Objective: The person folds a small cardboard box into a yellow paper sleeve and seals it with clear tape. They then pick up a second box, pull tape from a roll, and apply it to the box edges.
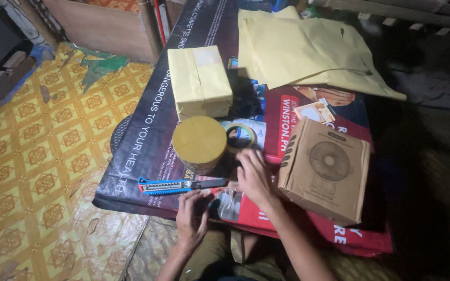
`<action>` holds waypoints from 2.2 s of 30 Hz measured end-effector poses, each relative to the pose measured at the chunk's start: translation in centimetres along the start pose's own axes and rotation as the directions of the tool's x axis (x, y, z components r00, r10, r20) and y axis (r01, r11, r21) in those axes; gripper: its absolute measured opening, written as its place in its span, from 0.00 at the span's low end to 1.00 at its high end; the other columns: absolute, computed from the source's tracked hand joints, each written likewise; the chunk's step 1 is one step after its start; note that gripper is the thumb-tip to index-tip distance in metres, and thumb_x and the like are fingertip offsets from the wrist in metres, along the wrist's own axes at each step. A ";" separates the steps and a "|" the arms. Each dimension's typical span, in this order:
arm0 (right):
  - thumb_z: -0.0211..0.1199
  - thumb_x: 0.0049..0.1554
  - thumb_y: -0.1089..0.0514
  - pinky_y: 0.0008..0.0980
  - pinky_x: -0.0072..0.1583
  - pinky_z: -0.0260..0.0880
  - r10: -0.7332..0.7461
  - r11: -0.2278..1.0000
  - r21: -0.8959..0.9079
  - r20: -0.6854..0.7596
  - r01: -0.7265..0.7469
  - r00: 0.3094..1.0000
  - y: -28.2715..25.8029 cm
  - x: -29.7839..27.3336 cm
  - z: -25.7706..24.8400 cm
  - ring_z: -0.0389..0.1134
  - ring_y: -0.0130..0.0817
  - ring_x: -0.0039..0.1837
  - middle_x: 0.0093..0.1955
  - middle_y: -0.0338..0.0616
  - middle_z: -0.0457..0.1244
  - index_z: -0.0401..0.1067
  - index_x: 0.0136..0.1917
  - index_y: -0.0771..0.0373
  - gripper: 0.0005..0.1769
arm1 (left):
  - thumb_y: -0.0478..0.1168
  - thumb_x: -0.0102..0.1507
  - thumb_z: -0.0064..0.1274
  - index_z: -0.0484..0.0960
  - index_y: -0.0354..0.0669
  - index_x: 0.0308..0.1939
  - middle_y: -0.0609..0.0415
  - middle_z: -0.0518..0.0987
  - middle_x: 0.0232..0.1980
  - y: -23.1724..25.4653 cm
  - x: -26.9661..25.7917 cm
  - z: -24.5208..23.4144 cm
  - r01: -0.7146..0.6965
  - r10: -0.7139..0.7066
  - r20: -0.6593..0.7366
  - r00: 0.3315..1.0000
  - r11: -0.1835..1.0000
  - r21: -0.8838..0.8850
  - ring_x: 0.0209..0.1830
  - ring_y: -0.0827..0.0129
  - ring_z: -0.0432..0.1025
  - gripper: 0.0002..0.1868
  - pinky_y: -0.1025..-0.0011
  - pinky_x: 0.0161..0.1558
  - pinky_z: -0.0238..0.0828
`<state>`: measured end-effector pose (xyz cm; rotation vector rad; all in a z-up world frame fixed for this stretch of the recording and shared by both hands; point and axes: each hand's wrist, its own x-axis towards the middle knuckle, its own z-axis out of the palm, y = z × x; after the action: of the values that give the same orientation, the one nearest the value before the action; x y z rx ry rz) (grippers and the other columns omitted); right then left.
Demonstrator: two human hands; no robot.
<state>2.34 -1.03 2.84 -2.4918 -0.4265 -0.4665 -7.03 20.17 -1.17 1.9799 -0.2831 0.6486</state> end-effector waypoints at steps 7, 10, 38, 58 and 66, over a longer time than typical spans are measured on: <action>0.72 0.36 0.63 0.56 0.71 0.47 -0.079 0.946 -0.313 0.035 0.086 0.996 5.1 3.3 5.1 0.56 0.57 0.69 0.62 0.66 0.61 0.74 0.44 0.77 0.23 | 0.26 0.57 0.57 0.77 0.37 0.55 0.42 0.77 0.55 -1.0 -0.2 -0.7 -0.031 0.030 0.067 0.997 0.999 0.013 0.54 0.47 0.74 0.22 0.58 0.55 0.71; 0.68 0.38 0.69 0.51 0.72 0.56 0.002 0.925 -0.380 0.061 0.021 0.998 4.0 1.9 3.9 0.62 0.51 0.65 0.58 0.57 0.65 0.73 0.42 0.70 0.15 | 0.27 0.56 0.57 0.76 0.37 0.54 0.41 0.77 0.54 -0.7 -0.2 -0.7 -0.033 0.031 0.088 0.996 0.999 0.011 0.54 0.47 0.74 0.21 0.58 0.53 0.72; 0.68 0.53 0.62 0.33 0.51 0.68 0.081 0.918 0.396 -0.219 0.013 0.972 -8.7 -14.6 -7.3 0.66 0.39 0.46 0.44 0.47 0.64 0.70 0.47 0.68 0.11 | 0.41 0.65 0.51 0.78 0.36 0.58 0.49 0.76 0.57 10.8 4.2 -1.8 0.307 -0.202 0.248 0.948 0.788 -0.534 0.61 0.63 0.71 0.19 0.65 0.62 0.68; 0.69 0.52 0.63 0.37 0.53 0.68 0.048 0.977 0.215 -0.185 -0.008 0.982 -10.7 -13.6 -9.1 0.67 0.43 0.50 0.46 0.46 0.65 0.73 0.49 0.65 0.11 | 0.36 0.65 0.52 0.80 0.39 0.63 0.42 0.78 0.60 13.4 4.5 -4.3 0.016 0.037 0.203 0.979 0.968 -0.252 0.57 0.52 0.73 0.21 0.61 0.60 0.69; 0.65 0.51 0.69 0.36 0.54 0.70 0.093 0.965 0.261 -0.188 -0.042 0.978 -10.7 -13.4 -8.5 0.69 0.45 0.50 0.48 0.49 0.65 0.71 0.51 0.67 0.13 | 0.38 0.63 0.59 0.79 0.43 0.65 0.44 0.77 0.57 13.6 3.5 -4.5 -0.152 0.155 0.161 0.975 0.988 -0.032 0.52 0.51 0.72 0.25 0.58 0.54 0.69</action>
<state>-15.78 -0.18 8.89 -2.1787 -0.2991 -0.5881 -11.77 17.80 12.59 2.0096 -0.5451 0.5790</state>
